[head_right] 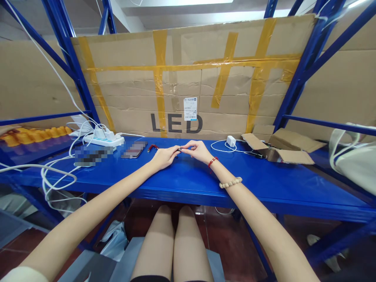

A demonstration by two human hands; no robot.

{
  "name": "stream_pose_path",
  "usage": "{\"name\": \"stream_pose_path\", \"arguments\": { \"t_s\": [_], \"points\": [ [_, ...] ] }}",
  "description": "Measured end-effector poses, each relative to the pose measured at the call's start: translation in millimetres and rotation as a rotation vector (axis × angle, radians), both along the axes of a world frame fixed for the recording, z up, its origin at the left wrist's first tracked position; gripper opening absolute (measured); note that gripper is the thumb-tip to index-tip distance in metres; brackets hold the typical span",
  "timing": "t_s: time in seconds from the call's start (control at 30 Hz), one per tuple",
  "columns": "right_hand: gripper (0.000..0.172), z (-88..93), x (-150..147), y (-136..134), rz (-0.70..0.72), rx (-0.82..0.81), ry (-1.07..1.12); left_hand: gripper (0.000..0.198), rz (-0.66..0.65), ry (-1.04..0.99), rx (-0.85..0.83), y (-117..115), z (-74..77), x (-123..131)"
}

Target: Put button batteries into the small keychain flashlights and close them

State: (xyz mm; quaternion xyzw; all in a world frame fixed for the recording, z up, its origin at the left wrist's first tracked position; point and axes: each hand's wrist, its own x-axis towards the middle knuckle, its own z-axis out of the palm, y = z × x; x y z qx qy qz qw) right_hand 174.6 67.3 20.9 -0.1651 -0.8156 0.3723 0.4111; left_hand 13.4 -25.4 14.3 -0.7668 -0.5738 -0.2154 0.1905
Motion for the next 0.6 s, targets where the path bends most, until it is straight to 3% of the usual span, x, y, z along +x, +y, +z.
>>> {"name": "stream_pose_path", "arguments": {
  "t_s": [0.6],
  "points": [
    [0.039,-3.3,-1.2,-0.1,0.015,0.021,-0.003,0.029,-0.004,0.022,-0.024,2.7,-1.7,-3.4]
  ]
}}
